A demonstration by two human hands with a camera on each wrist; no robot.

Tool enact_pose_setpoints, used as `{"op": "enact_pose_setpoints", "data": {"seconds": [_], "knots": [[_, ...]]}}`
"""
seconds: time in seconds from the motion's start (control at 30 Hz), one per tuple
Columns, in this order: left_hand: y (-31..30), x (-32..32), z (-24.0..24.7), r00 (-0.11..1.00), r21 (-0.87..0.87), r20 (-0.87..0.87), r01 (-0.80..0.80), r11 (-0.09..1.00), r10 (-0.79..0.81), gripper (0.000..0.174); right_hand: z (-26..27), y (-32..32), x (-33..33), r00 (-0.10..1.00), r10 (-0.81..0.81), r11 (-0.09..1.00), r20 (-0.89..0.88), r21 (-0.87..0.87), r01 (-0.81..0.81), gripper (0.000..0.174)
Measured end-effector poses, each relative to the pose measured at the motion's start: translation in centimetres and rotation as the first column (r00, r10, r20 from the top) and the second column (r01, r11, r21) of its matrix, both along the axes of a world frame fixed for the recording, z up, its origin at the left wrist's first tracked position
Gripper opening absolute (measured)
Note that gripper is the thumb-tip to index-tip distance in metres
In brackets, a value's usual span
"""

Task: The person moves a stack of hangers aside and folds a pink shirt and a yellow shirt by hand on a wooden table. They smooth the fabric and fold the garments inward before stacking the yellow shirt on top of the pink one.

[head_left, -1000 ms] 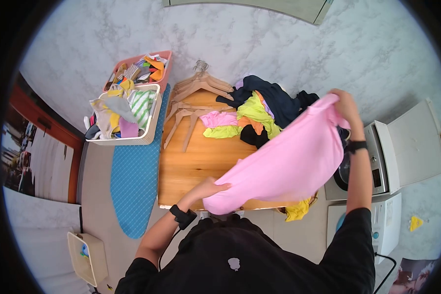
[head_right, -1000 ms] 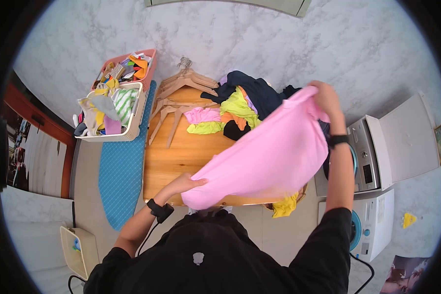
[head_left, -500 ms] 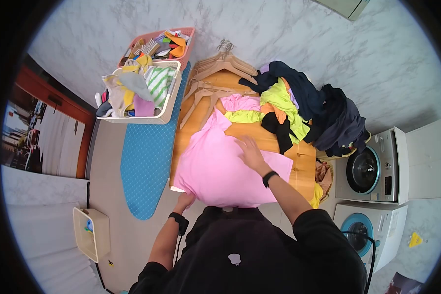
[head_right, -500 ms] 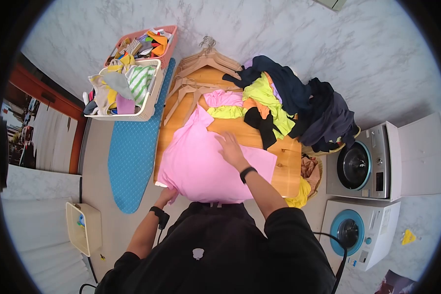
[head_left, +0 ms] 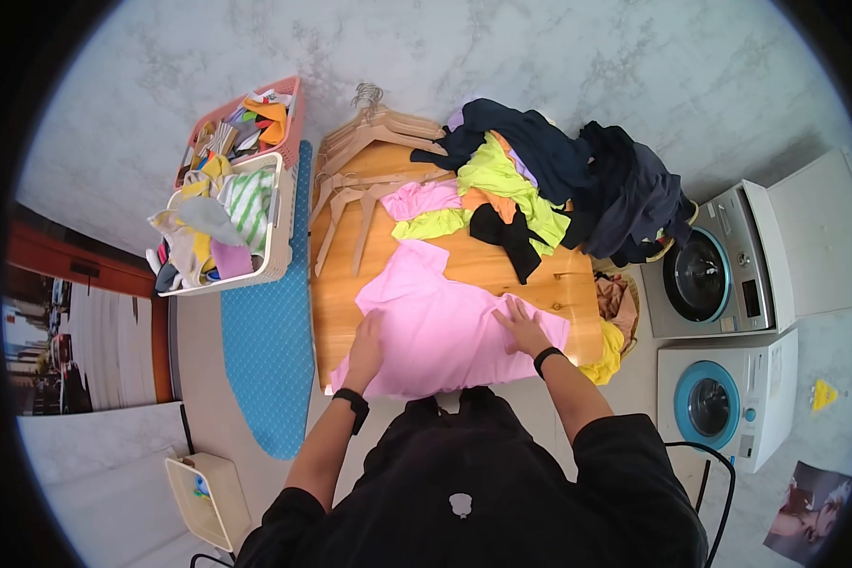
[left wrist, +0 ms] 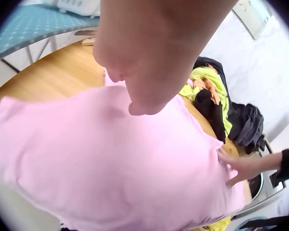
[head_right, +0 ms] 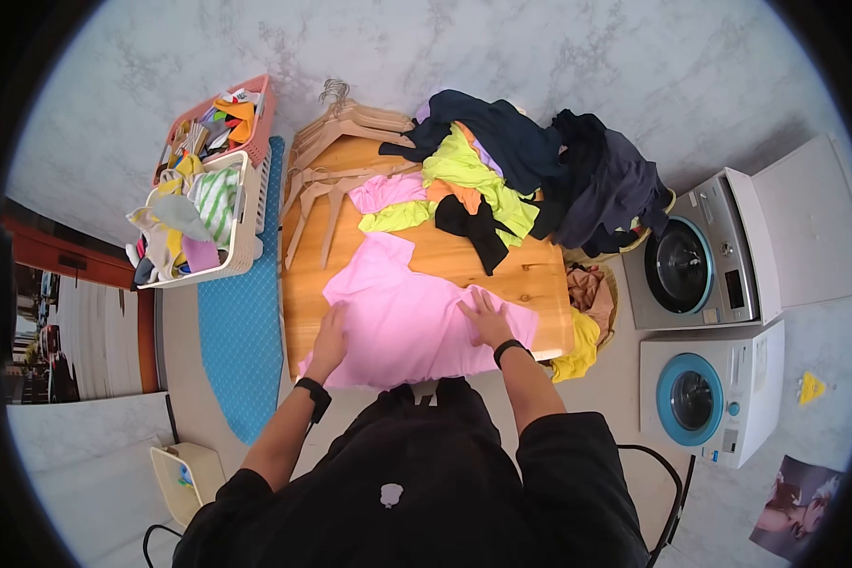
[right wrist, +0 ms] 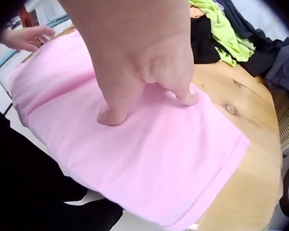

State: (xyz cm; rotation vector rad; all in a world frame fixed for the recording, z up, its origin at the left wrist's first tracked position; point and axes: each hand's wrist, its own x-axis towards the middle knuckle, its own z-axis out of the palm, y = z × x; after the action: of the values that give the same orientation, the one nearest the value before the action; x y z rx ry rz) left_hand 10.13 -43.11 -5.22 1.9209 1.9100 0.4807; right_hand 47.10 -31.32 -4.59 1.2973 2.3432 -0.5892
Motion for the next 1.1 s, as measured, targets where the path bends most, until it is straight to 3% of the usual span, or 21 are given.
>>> {"op": "enact_pose_setpoints", "data": {"seconds": [0.13,0.2,0.23,0.3,0.4,0.53,0.6,0.63,0.67,0.73,0.77,0.8,0.87,0.9,0.97,1.0,1.07,1.1], "knots": [[5.9,1.5,0.7,0.99,-0.082,0.043,0.137,0.987,-0.134,0.08,0.3,2.6,-0.9,1.0,0.002,0.999,0.024,0.032,-0.003,0.125],[7.9,2.0,0.4,0.993,-0.195,-0.068,0.086,0.977,-0.1,0.107,0.9,3.8,-1.0,0.997,0.056,0.996,0.053,0.06,-0.059,0.135],[8.4,2.1,0.7,0.993,-0.198,-0.065,0.086,0.977,-0.1,0.107,1.3,4.4,-1.0,0.997,0.057,0.997,0.055,0.057,-0.06,0.135],[9.7,1.9,1.5,0.966,-0.458,-0.25,-0.172,0.872,0.06,0.128,1.9,6.1,-1.0,0.985,0.128,0.99,0.117,0.048,-0.134,0.141],[11.8,-0.3,-0.2,0.965,-0.488,-0.243,-0.206,0.848,0.094,0.138,3.4,8.7,-1.2,0.968,0.197,0.975,0.158,0.068,-0.21,0.145],[14.6,-0.9,0.0,0.95,-0.497,-0.299,-0.233,0.836,0.086,0.138,3.3,12.4,-2.5,0.951,0.203,0.976,0.233,0.034,-0.216,0.149],[15.9,-1.0,0.1,0.941,-0.481,-0.325,-0.248,0.841,0.091,0.139,0.9,13.6,-2.9,0.926,0.175,0.962,0.335,0.143,-0.233,0.088],[16.2,-1.0,-0.2,0.933,-0.454,-0.346,-0.262,0.852,0.103,0.139,0.3,14.3,-2.7,0.949,0.164,0.957,0.269,0.191,-0.22,0.071],[16.7,-1.0,-0.3,0.934,-0.464,-0.344,-0.259,0.847,0.097,0.139,-0.3,15.5,-2.7,0.948,0.165,0.959,0.27,0.18,-0.218,0.071],[18.1,-1.6,-0.8,0.938,-0.44,-0.332,-0.246,0.863,0.098,0.145,-0.7,17.9,-3.1,0.93,0.188,0.982,0.317,-0.082,-0.171,0.075],[18.6,-1.8,-1.1,0.938,-0.444,-0.33,-0.251,0.86,0.103,0.145,-1.5,18.2,-2.6,0.934,0.207,0.969,0.292,0.069,-0.237,0.073],[19.0,-1.8,-1.2,0.938,-0.448,-0.33,-0.252,0.858,0.103,0.145,-5.2,18.8,-1.6,0.933,0.21,0.969,0.291,0.065,-0.238,0.073],[19.5,-1.4,-1.3,0.913,-0.442,-0.395,-0.286,0.85,0.102,0.146,-12.7,19.8,0.5,0.985,0.094,0.94,-0.146,0.338,-0.04,0.08],[19.8,-1.2,-1.1,0.915,-0.449,-0.391,-0.28,0.848,0.095,0.146,-8.8,18.7,0.6,0.986,0.089,0.943,-0.142,0.332,-0.037,0.08],[19.3,-0.7,-0.4,0.878,-0.397,-0.472,-0.296,0.869,0.084,0.136,0.8,18.1,-1.1,0.953,0.298,0.936,0.046,0.183,-0.301,0.087],[18.8,-0.4,-0.4,0.882,-0.401,-0.466,-0.286,0.87,0.076,0.136,1.0,17.3,-0.6,0.955,0.291,0.939,0.052,0.179,-0.295,0.087],[18.0,-0.2,-0.1,0.874,-0.349,-0.449,-0.363,0.864,0.185,0.132,1.7,15.8,0.2,0.992,0.087,0.991,-0.095,0.105,-0.077,0.092],[17.1,-0.2,-0.3,0.883,-0.329,-0.375,-0.41,0.851,0.28,0.125,0.3,14.1,1.6,0.948,0.127,0.926,-0.293,0.377,-0.008,0.087]]}}
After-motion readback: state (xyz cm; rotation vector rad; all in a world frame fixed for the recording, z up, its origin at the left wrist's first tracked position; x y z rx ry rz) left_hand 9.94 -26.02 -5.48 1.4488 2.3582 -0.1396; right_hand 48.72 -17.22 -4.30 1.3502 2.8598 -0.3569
